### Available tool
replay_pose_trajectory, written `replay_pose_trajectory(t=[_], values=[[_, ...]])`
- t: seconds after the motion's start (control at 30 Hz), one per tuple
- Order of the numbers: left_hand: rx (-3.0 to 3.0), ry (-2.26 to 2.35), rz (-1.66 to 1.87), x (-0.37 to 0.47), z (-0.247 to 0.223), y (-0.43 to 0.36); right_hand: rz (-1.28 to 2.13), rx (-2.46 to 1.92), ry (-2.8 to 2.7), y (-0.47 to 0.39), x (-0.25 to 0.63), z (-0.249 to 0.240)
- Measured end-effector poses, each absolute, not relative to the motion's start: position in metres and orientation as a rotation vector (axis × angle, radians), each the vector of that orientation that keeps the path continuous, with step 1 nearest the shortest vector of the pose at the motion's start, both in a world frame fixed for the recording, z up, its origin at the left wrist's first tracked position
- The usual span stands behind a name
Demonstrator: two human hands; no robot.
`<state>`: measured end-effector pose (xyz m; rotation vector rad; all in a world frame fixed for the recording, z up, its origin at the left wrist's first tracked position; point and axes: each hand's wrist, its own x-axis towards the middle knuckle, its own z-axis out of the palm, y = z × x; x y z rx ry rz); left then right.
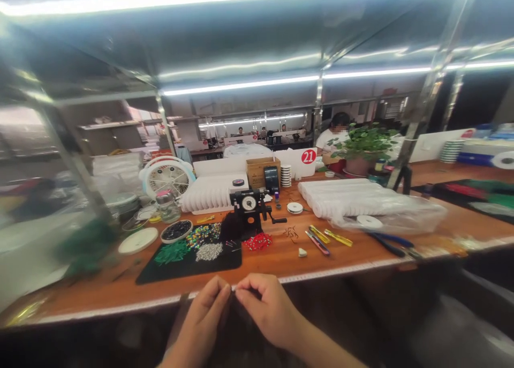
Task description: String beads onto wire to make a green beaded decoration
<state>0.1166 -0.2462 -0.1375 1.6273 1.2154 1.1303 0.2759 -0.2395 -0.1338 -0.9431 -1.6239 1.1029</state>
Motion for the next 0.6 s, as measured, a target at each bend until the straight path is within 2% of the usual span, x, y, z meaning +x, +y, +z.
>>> replay_pose_trajectory(t=[0.2, 0.43, 0.6], values=[[1.858, 1.261, 1.144, 0.1145, -0.1404, -0.2452, 1.190, -0.944, -1.554, -0.2380, 0.2771, -0.1312], [1.861, 1.271, 1.153, 0.1155, -0.1397, -0.2463, 1.212, -0.915, -1.533, -0.2369, 0.2761, -0.1337], [1.770, 1.270, 1.120, 0.1148, -0.1330, -0.2468, 1.036, -0.933, -1.657, -0.2398, 0.2758, -0.1322]])
